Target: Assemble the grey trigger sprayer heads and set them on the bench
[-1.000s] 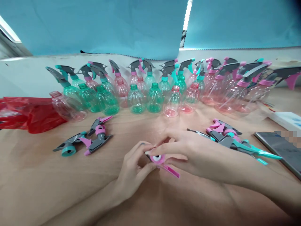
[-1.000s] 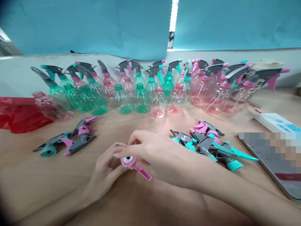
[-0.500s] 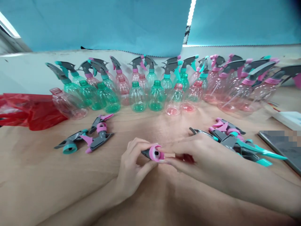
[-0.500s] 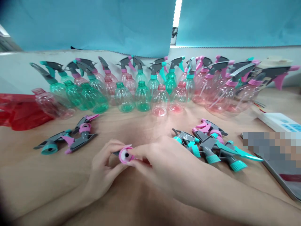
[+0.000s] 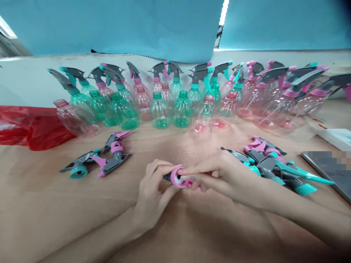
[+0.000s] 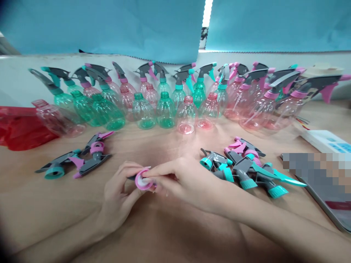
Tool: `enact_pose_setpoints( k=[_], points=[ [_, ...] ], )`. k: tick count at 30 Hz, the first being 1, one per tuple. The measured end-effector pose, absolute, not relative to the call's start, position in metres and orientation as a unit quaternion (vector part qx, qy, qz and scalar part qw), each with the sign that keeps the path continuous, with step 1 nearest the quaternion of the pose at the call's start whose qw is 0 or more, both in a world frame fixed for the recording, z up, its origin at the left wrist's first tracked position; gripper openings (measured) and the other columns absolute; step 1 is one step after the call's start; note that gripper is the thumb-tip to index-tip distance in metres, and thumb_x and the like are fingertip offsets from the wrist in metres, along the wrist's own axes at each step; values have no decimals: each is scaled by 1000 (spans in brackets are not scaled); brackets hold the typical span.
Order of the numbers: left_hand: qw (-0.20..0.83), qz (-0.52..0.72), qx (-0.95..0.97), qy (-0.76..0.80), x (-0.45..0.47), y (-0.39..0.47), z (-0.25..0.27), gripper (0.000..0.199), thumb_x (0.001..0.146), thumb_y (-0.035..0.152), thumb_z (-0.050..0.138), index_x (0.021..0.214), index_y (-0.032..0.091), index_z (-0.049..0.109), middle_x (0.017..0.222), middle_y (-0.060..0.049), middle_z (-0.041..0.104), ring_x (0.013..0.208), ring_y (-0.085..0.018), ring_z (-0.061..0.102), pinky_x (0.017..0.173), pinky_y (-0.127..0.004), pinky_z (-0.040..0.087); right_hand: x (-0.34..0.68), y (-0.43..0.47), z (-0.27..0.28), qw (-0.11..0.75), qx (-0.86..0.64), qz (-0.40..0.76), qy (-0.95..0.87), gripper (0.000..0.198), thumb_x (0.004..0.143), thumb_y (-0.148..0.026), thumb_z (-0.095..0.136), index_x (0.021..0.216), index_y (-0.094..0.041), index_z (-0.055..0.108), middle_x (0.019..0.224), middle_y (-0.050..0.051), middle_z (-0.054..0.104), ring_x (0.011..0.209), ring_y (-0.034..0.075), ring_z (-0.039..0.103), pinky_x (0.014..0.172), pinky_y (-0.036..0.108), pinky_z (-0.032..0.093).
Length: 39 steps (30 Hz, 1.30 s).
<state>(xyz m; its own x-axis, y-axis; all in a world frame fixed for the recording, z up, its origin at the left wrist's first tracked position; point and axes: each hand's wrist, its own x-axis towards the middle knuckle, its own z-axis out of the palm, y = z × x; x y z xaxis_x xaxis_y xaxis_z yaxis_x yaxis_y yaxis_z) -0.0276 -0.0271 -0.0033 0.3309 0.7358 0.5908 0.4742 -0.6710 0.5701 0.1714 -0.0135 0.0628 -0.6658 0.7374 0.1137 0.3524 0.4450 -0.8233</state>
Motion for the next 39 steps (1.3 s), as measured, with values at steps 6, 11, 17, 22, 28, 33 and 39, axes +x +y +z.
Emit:
enact_pose_setpoints(
  k=[6, 11, 17, 22, 28, 33, 39],
  points=[
    [163, 408, 827, 350, -27, -25, -1, 12, 86, 21, 58, 98, 20, 55, 89, -2, 58, 86, -18, 53, 79, -33, 38, 174, -11, 67, 209, -321, 317, -868, 18, 90, -21, 49, 94, -23, 67, 82, -5, 70, 65, 7, 59, 60, 18, 41],
    [186, 401, 822, 359, -26, -25, -1, 9, 89, 27, 54, 96, 20, 54, 89, -2, 58, 83, -18, 52, 78, -33, 36, 173, -22, 68, 135, -352, 185, -908, 17, 92, -23, 42, 88, -17, 58, 71, 0, 62, 58, 13, 53, 50, 25, 31],
    [159, 402, 826, 362, -26, -26, 1, 7, 89, 27, 53, 92, 21, 55, 88, -3, 58, 85, -20, 51, 77, -34, 35, 176, -23, 69, 125, -347, 152, -917, 12, 87, -11, 42, 83, -19, 50, 64, -3, 53, 49, 10, 43, 45, 24, 21],
    [172, 393, 831, 355, -26, -26, 1, 7, 87, 27, 56, 91, 21, 55, 89, -3, 58, 87, -20, 50, 79, -35, 35, 176, -23, 72, 106, -355, 176, -912, 16, 93, -30, 44, 81, -20, 49, 65, -3, 57, 56, 12, 51, 47, 25, 24],
    [171, 391, 841, 332, -25, -27, 2, 4, 88, 25, 56, 87, 21, 55, 88, -3, 57, 88, -20, 48, 79, -34, 35, 178, -21, 75, 99, -323, 161, -927, 17, 93, -33, 46, 80, -21, 49, 64, -5, 57, 55, 11, 52, 50, 26, 25],
    [192, 387, 835, 341, -25, -29, 1, 4, 86, 22, 59, 86, 20, 55, 89, -2, 57, 88, -20, 48, 79, -34, 34, 178, -20, 78, 85, -307, 174, -932, 8, 92, -26, 47, 88, -21, 52, 66, -4, 59, 54, 12, 54, 47, 25, 25],
    [236, 385, 816, 360, -25, -27, 1, 12, 85, 24, 59, 97, 22, 56, 89, -2, 57, 86, -20, 50, 78, -34, 36, 180, -20, 77, 75, -305, 244, -917, 8, 93, -22, 45, 94, -22, 53, 80, -3, 64, 66, 12, 59, 56, 24, 33]
  ],
)
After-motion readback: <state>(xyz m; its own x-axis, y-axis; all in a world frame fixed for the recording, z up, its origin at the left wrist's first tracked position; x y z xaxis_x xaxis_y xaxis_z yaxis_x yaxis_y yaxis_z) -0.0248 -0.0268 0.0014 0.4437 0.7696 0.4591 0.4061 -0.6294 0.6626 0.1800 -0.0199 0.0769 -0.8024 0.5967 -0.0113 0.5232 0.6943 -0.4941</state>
